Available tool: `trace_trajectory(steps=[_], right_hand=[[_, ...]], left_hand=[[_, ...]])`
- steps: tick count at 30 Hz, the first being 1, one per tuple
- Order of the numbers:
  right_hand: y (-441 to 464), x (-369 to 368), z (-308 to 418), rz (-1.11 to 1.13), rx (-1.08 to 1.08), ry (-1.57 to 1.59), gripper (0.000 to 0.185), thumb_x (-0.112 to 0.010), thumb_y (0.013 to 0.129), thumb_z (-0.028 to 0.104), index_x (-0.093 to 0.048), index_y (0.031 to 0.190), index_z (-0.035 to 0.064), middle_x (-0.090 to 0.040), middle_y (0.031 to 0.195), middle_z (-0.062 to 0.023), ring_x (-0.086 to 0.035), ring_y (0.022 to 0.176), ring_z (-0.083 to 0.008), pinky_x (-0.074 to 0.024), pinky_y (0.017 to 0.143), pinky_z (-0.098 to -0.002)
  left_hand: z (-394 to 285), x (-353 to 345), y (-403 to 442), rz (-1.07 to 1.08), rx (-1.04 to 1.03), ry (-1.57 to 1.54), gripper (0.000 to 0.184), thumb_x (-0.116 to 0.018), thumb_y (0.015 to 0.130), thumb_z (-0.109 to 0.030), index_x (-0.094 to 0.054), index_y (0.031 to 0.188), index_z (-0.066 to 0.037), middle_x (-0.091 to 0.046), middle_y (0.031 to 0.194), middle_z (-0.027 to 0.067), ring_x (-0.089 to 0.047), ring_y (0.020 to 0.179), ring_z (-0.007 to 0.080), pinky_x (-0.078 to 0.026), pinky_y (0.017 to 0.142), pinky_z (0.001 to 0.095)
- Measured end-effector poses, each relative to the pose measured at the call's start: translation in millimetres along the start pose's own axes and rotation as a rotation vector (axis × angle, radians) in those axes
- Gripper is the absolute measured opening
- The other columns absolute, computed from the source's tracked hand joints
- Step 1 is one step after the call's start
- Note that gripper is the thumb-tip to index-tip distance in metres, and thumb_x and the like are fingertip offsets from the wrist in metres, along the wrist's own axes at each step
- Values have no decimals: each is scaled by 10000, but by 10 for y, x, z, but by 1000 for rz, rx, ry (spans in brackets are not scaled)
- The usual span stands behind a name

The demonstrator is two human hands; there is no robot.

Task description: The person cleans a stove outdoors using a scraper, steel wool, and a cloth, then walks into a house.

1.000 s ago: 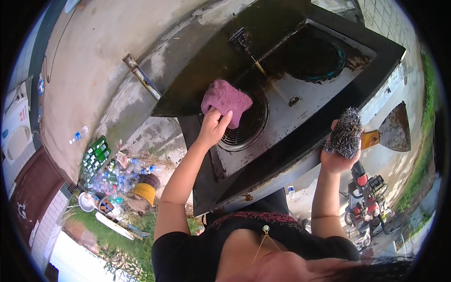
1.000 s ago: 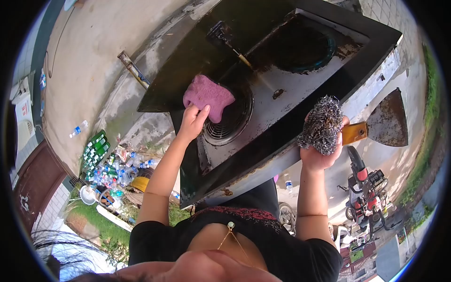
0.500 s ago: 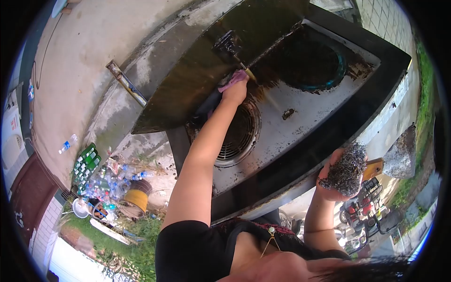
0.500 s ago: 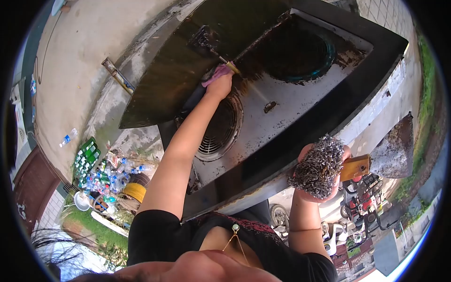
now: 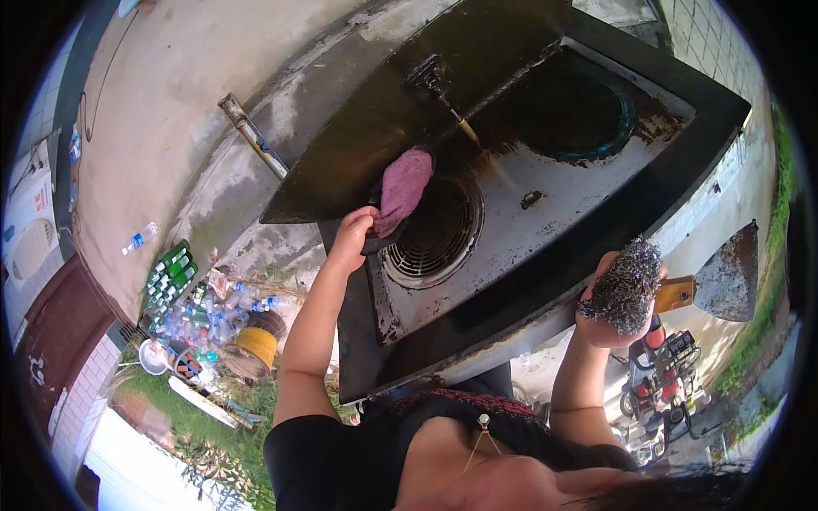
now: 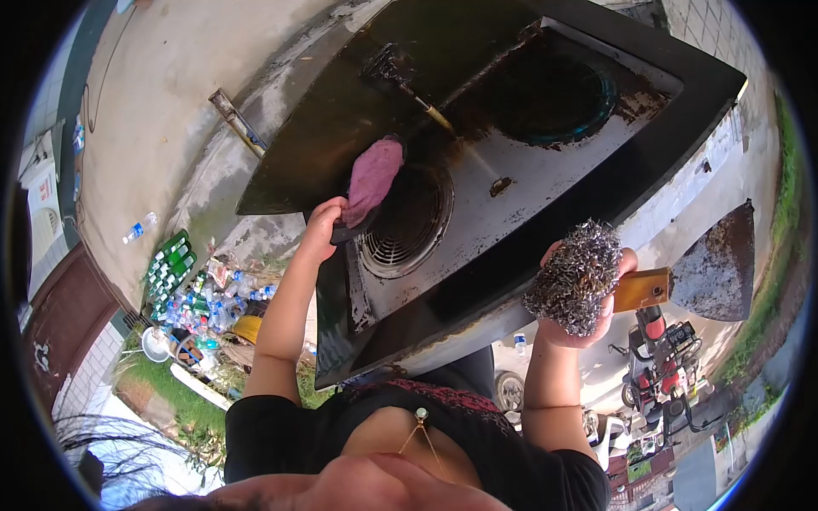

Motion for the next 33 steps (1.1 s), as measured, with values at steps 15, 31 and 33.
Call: trace_trajectory(steps=[15,31,33], right_hand=[[24,81,7,33,30,-57,255,-490,753,211,-396,960,97,-473,954,-109,-457,932,-264,-370,764,-434],[61,238,69,-134,113,-238,372,-500,726,272,-423,1031,73,-443,1059,-165,-417,1016,-296,-396,796,-441],[56,315,84,-35,123,-212,489,-461,758,307,-381,1126,-5,-422,1129,-198,-427,1032,-352,-443,773,-420]], left_hand=[[-382,-180,-1020,596,-47,-341,407,-493,668,-140,-534,1024,53,-525,1073,143,-492,998,230,-355,884,314],[376,-163,769,-269,-471,1175,231,-501,783,-252,-512,844,-30,-525,816,134,-508,791,350,-431,684,393],[383,-137,314,-33,-532,1225,223,-508,782,-223,-496,792,-1,-517,749,170,-510,749,348,-417,670,392]])
Point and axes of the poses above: each hand's wrist, its own y-axis towards the middle knuckle, its own x-axis out of the back of the hand, z = x × y, the point moved 4 cm from there along y, towards the middle knuckle
